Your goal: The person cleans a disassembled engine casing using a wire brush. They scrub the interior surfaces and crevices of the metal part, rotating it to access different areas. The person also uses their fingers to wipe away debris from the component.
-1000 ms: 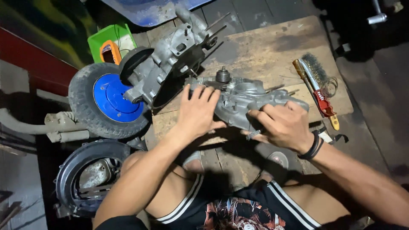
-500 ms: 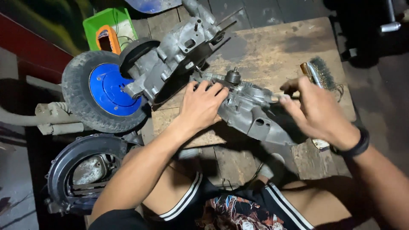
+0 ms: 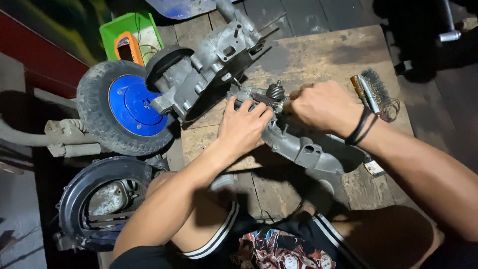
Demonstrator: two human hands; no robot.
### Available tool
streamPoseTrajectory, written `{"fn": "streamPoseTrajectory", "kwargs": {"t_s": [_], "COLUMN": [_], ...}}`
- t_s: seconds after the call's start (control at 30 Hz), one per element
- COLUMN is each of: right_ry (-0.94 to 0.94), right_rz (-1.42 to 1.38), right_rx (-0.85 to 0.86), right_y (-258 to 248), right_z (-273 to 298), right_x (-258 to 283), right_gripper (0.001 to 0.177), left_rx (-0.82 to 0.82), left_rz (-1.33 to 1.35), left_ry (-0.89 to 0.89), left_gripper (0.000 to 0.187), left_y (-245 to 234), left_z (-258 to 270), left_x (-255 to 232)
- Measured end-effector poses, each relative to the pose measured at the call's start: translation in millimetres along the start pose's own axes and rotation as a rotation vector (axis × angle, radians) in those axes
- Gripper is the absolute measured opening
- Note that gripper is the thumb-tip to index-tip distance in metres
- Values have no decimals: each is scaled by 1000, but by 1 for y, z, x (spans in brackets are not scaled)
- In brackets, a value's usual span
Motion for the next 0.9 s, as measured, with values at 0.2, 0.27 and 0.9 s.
{"fn": "streamPoseTrajectory", "kwargs": {"t_s": [0.2, 0.27, 0.9], "right_ry": [3, -22, 217], "right_rz": [212, 195, -122], "right_rx": [-254, -228, -182], "right_y": [-45, -3, 58], "right_z": [2, -3, 116], "right_x": [0, -10, -75], "right_gripper": [23, 23, 27], "left_rx": [26, 37, 141], "left_rz": [14, 6, 23], "left_ry": [-38, -33, 181], "left_gripper": [83, 84, 106], "left_y": [-4, -2, -28], "left_z": [-7, -6, -12], "left_x": [8, 6, -10]}}
Point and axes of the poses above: each hand's wrist, its own z-axis away from the middle knuckle, its own y-axis out of the palm, x = y × z, the point moved 5 cm from there along -z, towards the middle knuckle, and after that the axes turned 10 degrees about -z, right-handed, at the moved point
